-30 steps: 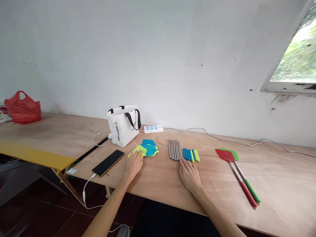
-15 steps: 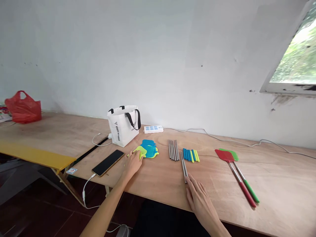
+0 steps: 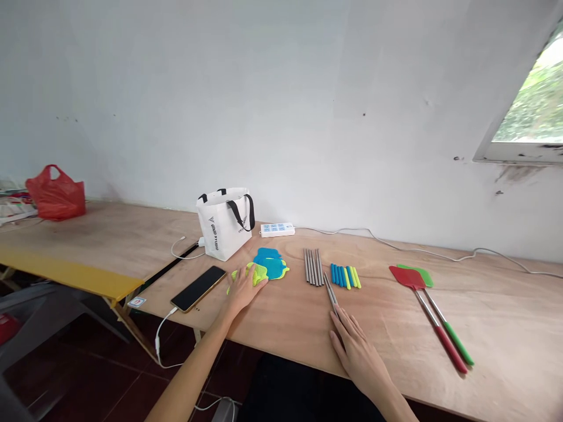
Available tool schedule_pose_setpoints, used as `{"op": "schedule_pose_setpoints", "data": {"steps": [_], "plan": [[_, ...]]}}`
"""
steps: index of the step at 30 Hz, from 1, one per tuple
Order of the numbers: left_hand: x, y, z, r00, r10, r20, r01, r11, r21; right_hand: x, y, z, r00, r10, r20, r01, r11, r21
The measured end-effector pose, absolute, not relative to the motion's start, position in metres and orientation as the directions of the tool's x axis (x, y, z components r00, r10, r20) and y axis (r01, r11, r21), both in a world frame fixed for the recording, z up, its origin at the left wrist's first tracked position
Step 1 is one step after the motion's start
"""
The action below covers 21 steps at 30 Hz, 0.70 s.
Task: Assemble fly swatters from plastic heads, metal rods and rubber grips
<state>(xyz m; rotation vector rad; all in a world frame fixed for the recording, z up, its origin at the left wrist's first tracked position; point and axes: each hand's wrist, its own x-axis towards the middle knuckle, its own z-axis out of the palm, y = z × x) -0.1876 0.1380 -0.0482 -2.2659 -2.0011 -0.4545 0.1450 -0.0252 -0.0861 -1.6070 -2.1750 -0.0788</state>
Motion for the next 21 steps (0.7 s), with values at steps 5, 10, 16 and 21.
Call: {"op": "schedule_pose_setpoints", "data": {"steps": [5,10,16,21], "plan": [[-0.185,0.136,-0.048,0.119,0.947,0.299,0.987,-0.147,0.07,0.159,-0.053,-0.092,-0.123,0.912,0.392,0.906,0.265,-0.33],[-0.175,0.129,-0.04,0.122,0.945,0.304,0.99,-0.14,0.036,0.185,-0.075,-0.091,-0.08,0.935,0.345,0.853,0.243,-0.462],[-0.163,0.122,-0.032,0.103,0.965,0.241,0.994,-0.109,0.013,0.218,-0.077,-0.089,0.055,0.948,0.312,0.792,0.149,-0.592],[-0.166,0.125,-0.035,0.089,0.969,0.231,0.996,-0.093,0.006,0.226,-0.071,-0.076,0.064,0.958,0.279,0.765,0.132,-0.63]]}}
